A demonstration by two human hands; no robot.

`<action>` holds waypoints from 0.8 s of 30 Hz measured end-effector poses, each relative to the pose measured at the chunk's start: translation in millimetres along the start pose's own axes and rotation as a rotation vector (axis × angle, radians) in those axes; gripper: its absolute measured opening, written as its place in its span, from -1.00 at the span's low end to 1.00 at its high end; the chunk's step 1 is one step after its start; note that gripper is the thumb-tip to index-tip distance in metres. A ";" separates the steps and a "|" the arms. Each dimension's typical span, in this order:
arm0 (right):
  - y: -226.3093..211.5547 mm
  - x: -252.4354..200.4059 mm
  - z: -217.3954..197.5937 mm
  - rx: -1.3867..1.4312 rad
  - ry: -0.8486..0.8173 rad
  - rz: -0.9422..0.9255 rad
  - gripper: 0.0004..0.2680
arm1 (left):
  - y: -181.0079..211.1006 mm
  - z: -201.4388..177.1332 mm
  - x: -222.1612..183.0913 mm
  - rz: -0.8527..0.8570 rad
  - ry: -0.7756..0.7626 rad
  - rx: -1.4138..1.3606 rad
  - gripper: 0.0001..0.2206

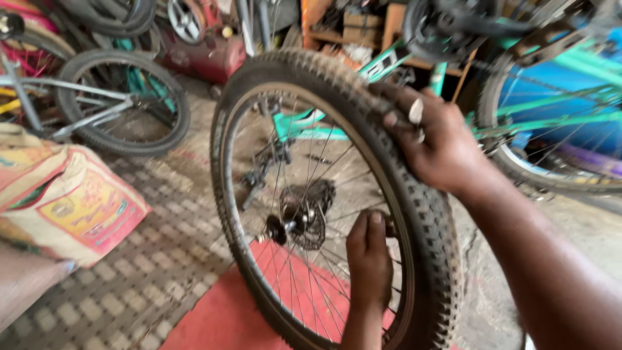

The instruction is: The person removes a bicycle tire from a rim using a wrench and by hand, and then reinstalls the tire onto the wheel.

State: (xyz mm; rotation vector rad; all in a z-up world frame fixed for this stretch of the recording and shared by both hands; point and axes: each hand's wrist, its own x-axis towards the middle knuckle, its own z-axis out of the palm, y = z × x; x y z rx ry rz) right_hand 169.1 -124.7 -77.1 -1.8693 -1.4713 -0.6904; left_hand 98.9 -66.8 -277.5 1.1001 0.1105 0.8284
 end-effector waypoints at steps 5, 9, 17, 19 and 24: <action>3.5 -13.0 -10.9 0.137 -0.062 0.134 -0.68 | -6.7 21.8 -6.7 0.073 0.129 -0.013 -0.70; -3.0 -24.3 6.5 0.199 -0.082 0.810 -0.67 | -5.4 24.9 0.6 0.157 0.266 -0.026 -0.69; 5.2 -58.9 40.9 0.193 0.193 0.900 -0.57 | 25.9 -8.1 11.2 -0.220 0.142 -0.351 -0.70; 11.6 -62.0 43.0 0.366 0.239 0.869 -0.62 | 25.8 -16.5 14.2 -0.276 0.043 -0.408 -0.67; 14.5 -67.0 47.3 0.346 0.222 0.830 -0.58 | 8.9 -17.8 30.7 -0.171 0.046 -0.217 -0.63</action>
